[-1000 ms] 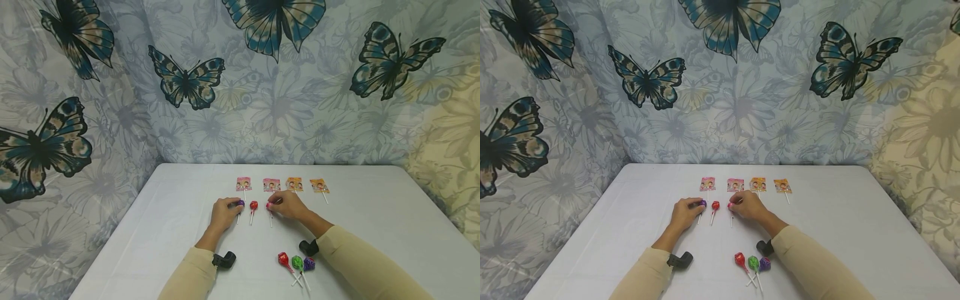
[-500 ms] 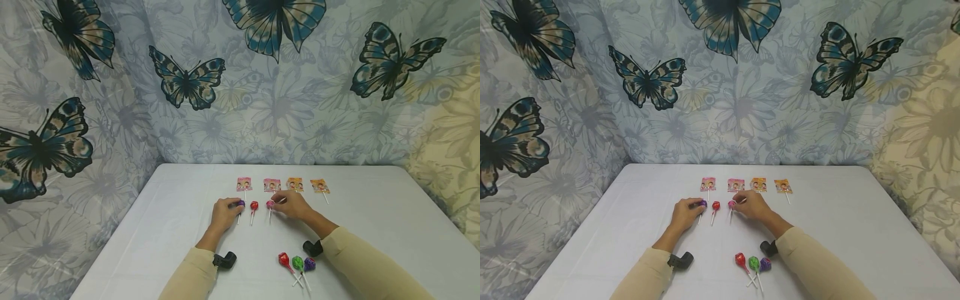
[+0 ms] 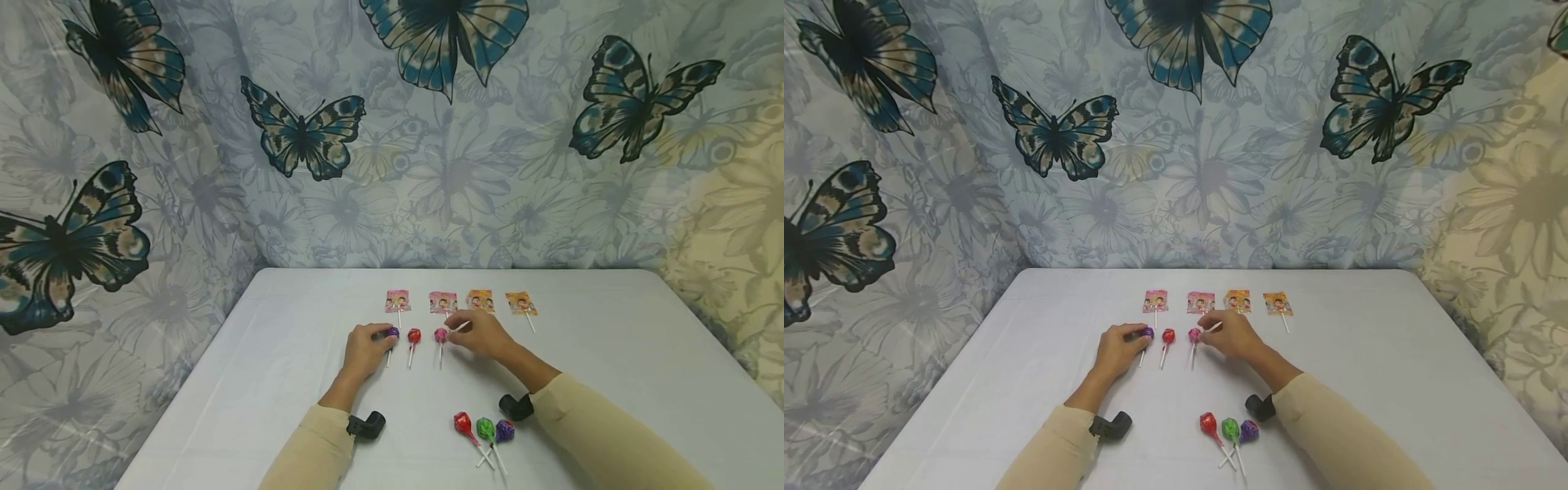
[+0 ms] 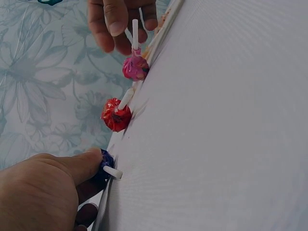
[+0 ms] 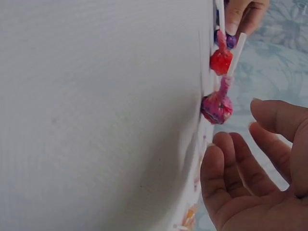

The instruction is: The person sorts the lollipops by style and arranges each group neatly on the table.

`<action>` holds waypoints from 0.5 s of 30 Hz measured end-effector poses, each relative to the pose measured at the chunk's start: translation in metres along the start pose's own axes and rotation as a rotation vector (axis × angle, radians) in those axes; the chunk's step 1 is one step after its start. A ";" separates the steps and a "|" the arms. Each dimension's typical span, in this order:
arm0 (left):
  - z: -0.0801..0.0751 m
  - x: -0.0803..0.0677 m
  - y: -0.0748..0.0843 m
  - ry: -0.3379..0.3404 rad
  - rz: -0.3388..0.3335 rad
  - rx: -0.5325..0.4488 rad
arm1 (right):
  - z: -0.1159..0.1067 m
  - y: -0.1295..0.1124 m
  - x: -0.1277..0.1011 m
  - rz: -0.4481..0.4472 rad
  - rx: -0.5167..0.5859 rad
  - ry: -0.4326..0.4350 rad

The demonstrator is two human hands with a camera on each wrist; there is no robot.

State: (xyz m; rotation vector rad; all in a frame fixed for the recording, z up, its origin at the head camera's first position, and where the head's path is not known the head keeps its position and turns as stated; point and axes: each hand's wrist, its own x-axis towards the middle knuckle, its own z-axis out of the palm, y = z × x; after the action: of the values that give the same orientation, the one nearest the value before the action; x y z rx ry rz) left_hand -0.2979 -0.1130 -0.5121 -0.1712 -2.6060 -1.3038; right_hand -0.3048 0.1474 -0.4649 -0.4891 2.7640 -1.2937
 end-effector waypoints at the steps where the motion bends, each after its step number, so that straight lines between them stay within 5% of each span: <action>1: 0.000 0.000 0.000 0.000 0.002 -0.002 | -0.001 0.000 -0.001 -0.011 -0.002 0.002; 15: 0.001 0.001 0.001 -0.007 -0.023 -0.009 | -0.013 -0.016 -0.038 -0.098 0.064 -0.005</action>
State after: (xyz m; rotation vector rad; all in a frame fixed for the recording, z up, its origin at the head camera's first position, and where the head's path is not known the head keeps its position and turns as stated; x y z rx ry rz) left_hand -0.2986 -0.1122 -0.5117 -0.1482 -2.6156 -1.3251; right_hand -0.2670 0.1593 -0.4476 -0.6296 2.7153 -1.3944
